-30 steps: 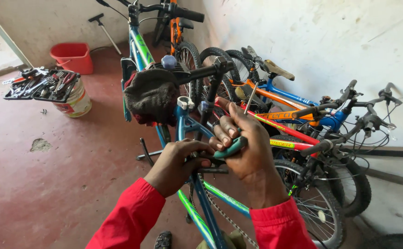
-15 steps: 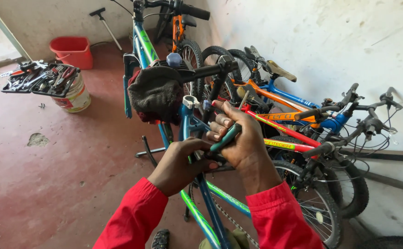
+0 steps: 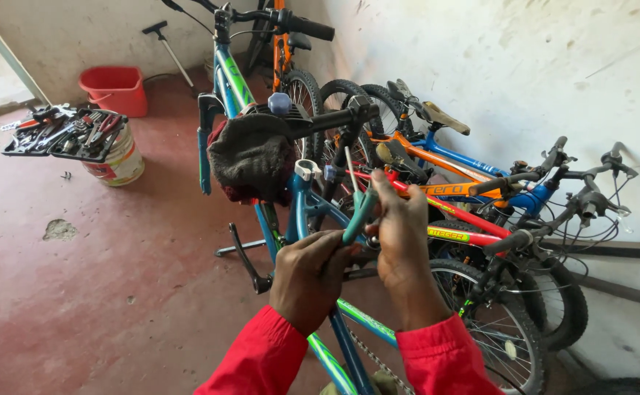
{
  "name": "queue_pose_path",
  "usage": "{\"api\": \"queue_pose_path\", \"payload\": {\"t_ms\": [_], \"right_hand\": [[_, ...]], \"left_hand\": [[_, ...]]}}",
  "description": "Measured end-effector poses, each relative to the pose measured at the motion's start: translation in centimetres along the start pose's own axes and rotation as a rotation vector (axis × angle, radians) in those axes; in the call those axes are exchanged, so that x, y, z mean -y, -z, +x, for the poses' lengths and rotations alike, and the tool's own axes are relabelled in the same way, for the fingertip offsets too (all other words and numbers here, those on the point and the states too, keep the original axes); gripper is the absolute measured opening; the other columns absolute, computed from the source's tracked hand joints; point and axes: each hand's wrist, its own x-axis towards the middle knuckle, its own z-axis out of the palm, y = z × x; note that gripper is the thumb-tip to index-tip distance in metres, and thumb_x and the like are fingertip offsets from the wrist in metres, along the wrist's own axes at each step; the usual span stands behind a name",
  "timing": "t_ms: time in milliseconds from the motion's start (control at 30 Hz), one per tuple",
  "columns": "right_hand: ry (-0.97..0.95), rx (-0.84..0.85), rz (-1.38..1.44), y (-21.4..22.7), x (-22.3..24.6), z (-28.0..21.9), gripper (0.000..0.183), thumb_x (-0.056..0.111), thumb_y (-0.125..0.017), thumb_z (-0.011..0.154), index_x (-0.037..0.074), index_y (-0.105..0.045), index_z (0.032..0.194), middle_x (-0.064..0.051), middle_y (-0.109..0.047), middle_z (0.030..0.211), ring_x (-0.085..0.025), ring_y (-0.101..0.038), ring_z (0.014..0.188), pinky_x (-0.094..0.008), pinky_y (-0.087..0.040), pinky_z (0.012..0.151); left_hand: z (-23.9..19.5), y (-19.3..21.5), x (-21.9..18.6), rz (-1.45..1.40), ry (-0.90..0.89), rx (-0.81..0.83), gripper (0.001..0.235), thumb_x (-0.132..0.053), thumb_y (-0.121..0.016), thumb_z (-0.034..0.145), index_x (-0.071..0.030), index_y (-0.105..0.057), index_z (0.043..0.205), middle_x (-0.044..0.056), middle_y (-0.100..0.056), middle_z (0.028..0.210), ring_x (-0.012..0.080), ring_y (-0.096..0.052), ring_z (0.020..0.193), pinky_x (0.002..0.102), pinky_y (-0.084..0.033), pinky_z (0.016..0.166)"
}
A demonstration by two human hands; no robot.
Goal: The person uses a screwdriver and a wrench to tighten bolts on the seat post of a blue bicycle. They alternate between the two tools to secure the seat post clamp while standing in a room filled with other bicycles.
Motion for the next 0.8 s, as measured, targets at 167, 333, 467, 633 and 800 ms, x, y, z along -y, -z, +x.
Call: {"api": "queue_pose_path", "payload": {"t_ms": [167, 333, 467, 633, 800], "right_hand": [[0.372, 0.043, -0.147, 0.2, 2.6, -4.0, 0.086, 0.031, -0.064, 0.077, 0.001, -0.019, 0.144, -0.008, -0.062, 0.080, -0.010, -0.056, 0.068, -0.021, -0.045, 0.054], [0.693, 0.109, -0.337, 0.5, 3.3, -6.3, 0.082, 0.010, -0.069, 0.075, 0.004, -0.023, 0.142, -0.009, -0.068, 0.083, -0.013, -0.062, 0.071, -0.023, -0.051, 0.065], [0.593, 0.255, -0.228, 0.4, 3.8, -7.0, 0.079, 0.014, -0.063, 0.080, 0.011, -0.020, 0.146, -0.008, -0.066, 0.080, -0.013, -0.066, 0.076, -0.025, -0.052, 0.072], [0.301, 0.646, 0.134, 1.2, 2.9, -4.5, 0.071, 0.015, -0.057, 0.084, 0.003, -0.024, 0.146, -0.009, -0.058, 0.077, -0.013, -0.054, 0.074, -0.026, -0.047, 0.063], [0.375, 0.692, -0.164, 2.0, 4.7, -4.9, 0.070, 0.014, -0.052, 0.086, 0.009, -0.018, 0.148, -0.012, -0.063, 0.081, -0.017, -0.060, 0.080, -0.028, -0.048, 0.066]], "left_hand": [[0.0, -0.3, 0.2, 0.056, -0.061, -0.036, 0.015, -0.010, -0.059, 0.087, 0.000, -0.066, 0.096, 0.014, -0.070, 0.087, 0.0230, -0.069, 0.066, 0.032, -0.057, 0.052], [0.2, 0.1, 0.5, 0.051, -0.052, -0.011, 0.012, -0.008, -0.063, 0.084, -0.001, -0.067, 0.093, 0.011, -0.070, 0.088, 0.0220, -0.069, 0.070, 0.032, -0.057, 0.058], [1.5, 2.0, 0.2, -0.604, 0.390, 0.222, 0.040, -0.018, -0.065, 0.081, 0.000, -0.057, 0.115, 0.009, -0.065, 0.100, 0.0139, -0.060, 0.090, 0.027, -0.054, 0.073], [2.8, 3.6, 2.1, -0.585, 0.392, 0.528, 0.042, -0.011, -0.057, 0.088, 0.001, -0.050, 0.128, 0.004, -0.062, 0.114, 0.0090, -0.055, 0.099, 0.026, -0.049, 0.087], [3.5, 2.2, 3.4, -0.825, 0.772, 0.563, 0.025, -0.009, -0.049, 0.092, -0.006, -0.054, 0.116, 0.002, -0.055, 0.084, 0.0069, -0.057, 0.080, 0.020, -0.048, 0.073]]}}
